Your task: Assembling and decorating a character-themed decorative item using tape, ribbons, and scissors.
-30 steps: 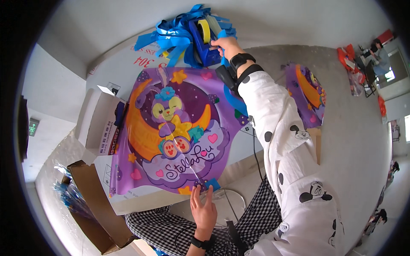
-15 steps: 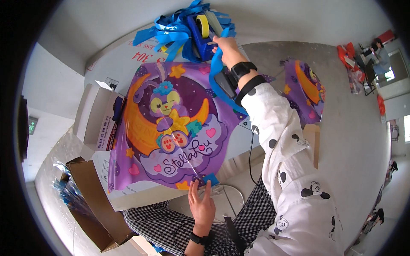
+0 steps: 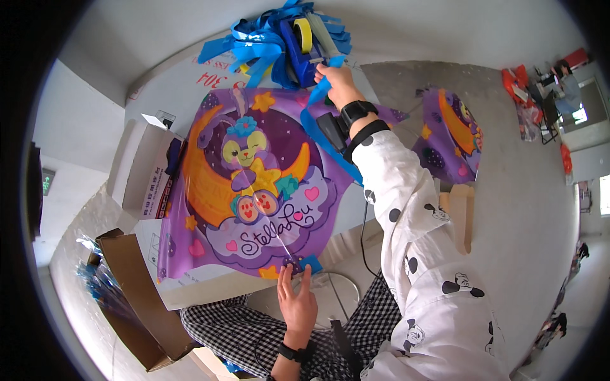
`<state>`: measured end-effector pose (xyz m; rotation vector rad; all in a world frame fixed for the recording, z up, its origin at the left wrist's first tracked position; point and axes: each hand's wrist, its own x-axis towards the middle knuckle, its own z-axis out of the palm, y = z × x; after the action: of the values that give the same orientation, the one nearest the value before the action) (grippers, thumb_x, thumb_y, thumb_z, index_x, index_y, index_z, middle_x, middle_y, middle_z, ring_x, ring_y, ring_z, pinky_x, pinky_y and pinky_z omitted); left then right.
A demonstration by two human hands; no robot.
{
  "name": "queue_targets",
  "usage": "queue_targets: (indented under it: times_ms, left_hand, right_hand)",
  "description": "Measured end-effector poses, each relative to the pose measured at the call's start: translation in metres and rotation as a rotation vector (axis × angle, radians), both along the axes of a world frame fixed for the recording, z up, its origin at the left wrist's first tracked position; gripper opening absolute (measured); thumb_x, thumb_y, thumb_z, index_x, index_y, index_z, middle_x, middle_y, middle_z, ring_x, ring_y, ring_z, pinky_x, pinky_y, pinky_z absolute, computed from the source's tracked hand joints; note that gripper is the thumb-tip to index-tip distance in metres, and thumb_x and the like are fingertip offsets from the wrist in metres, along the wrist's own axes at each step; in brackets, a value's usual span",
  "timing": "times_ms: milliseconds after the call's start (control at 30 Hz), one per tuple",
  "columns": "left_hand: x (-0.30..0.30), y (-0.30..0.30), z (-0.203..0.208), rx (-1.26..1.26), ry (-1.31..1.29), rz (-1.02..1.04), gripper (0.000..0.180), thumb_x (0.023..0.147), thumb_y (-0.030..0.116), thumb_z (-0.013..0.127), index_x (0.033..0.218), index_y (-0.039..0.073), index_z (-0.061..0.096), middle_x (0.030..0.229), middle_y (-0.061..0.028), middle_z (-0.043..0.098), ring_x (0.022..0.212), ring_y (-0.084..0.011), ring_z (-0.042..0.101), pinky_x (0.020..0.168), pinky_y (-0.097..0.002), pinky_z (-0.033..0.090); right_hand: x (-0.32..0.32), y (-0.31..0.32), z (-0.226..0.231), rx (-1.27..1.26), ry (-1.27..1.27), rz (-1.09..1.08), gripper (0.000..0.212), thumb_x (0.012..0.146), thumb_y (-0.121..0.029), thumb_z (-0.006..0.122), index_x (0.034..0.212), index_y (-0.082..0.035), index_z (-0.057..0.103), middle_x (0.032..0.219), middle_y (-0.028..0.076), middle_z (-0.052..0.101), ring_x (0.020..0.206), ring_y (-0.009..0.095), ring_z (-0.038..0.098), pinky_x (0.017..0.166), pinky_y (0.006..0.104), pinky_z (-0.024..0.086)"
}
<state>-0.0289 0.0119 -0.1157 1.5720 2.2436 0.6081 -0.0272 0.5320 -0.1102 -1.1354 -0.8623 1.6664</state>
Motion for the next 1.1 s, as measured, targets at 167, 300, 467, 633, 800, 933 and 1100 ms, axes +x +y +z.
queue_targets:
  times_ms: [167, 300, 467, 633, 800, 933, 1100]
  left_hand:
    - [-0.001, 0.003, 0.003, 0.020, 0.011, -0.003, 0.058, 0.074, -0.002, 0.058, 0.129, 0.016, 0.062, 0.136, -0.0168, 0.045, 0.131, -0.0381, 0.043, 0.105, -0.0475, 0.042]
    - [-0.003, 0.001, 0.006, -0.040, -0.048, 0.012, 0.057, 0.075, -0.002, 0.058, 0.129, 0.015, 0.062, 0.137, -0.0172, 0.045, 0.131, -0.0377, 0.043, 0.106, -0.0481, 0.042]
    - [-0.004, 0.000, -0.004, 0.041, -0.047, 0.012, 0.056, 0.077, 0.000, 0.058, 0.131, 0.014, 0.060, 0.138, -0.0178, 0.045, 0.132, -0.0375, 0.042, 0.108, -0.0483, 0.040]
    - [-0.004, -0.002, -0.006, 0.055, -0.031, 0.018, 0.056, 0.078, 0.001, 0.058, 0.132, 0.013, 0.058, 0.139, -0.0177, 0.044, 0.134, -0.0358, 0.041, 0.109, -0.0474, 0.039]
    - [-0.004, -0.005, -0.009, 0.116, -0.017, 0.034, 0.054, 0.078, 0.000, 0.060, 0.131, 0.013, 0.059, 0.138, -0.0178, 0.045, 0.135, -0.0351, 0.040, 0.110, -0.0463, 0.038]
    - [-0.004, -0.007, -0.013, 0.166, 0.000, 0.049, 0.051, 0.078, 0.000, 0.060, 0.128, 0.013, 0.061, 0.136, -0.0177, 0.047, 0.134, -0.0351, 0.041, 0.110, -0.0451, 0.038]
    - [-0.003, -0.009, -0.017, 0.206, 0.016, 0.069, 0.048, 0.078, 0.001, 0.060, 0.125, 0.012, 0.063, 0.133, -0.0172, 0.049, 0.133, -0.0339, 0.043, 0.110, -0.0448, 0.039]
  right_hand:
    - [-0.004, -0.015, -0.017, -0.010, -0.020, -0.059, 0.025, 0.083, 0.000, 0.073, 0.106, 0.000, 0.060, 0.098, 0.015, 0.065, 0.091, 0.029, 0.067, 0.081, 0.0408, 0.056]
    - [0.002, -0.068, 0.013, 0.116, -0.210, 0.103, 0.021, 0.086, -0.011, 0.073, 0.103, -0.004, 0.063, 0.088, 0.006, 0.066, 0.088, 0.016, 0.067, 0.061, 0.0281, 0.049]
    - [0.043, -0.167, 0.106, 0.516, -0.497, 0.842, 0.017, 0.090, -0.021, 0.069, 0.100, -0.007, 0.066, 0.087, 0.000, 0.066, 0.078, 0.006, 0.061, 0.060, 0.0226, 0.044]
    - [0.060, -0.278, 0.106, 0.712, -0.621, 1.450, 0.019, 0.092, -0.014, 0.065, 0.107, -0.004, 0.061, 0.093, 0.008, 0.066, 0.090, 0.021, 0.065, 0.084, 0.0339, 0.050]
    - [0.056, -0.315, 0.078, 0.985, -1.076, 1.814, 0.054, 0.086, -0.006, 0.064, 0.137, -0.006, 0.044, 0.082, 0.015, 0.064, 0.074, 0.033, 0.065, 0.062, 0.0409, 0.049]
    - [0.043, -0.325, 0.064, 1.199, -1.076, 1.820, 0.065, 0.081, -0.001, 0.063, 0.141, -0.002, 0.038, 0.068, 0.014, 0.061, 0.063, 0.033, 0.063, 0.052, 0.0413, 0.045]
    - [0.028, -0.326, 0.052, 1.427, -1.107, 1.876, 0.067, 0.075, 0.003, 0.060, 0.139, 0.005, 0.040, 0.062, 0.013, 0.058, 0.058, 0.032, 0.062, 0.049, 0.0415, 0.044]
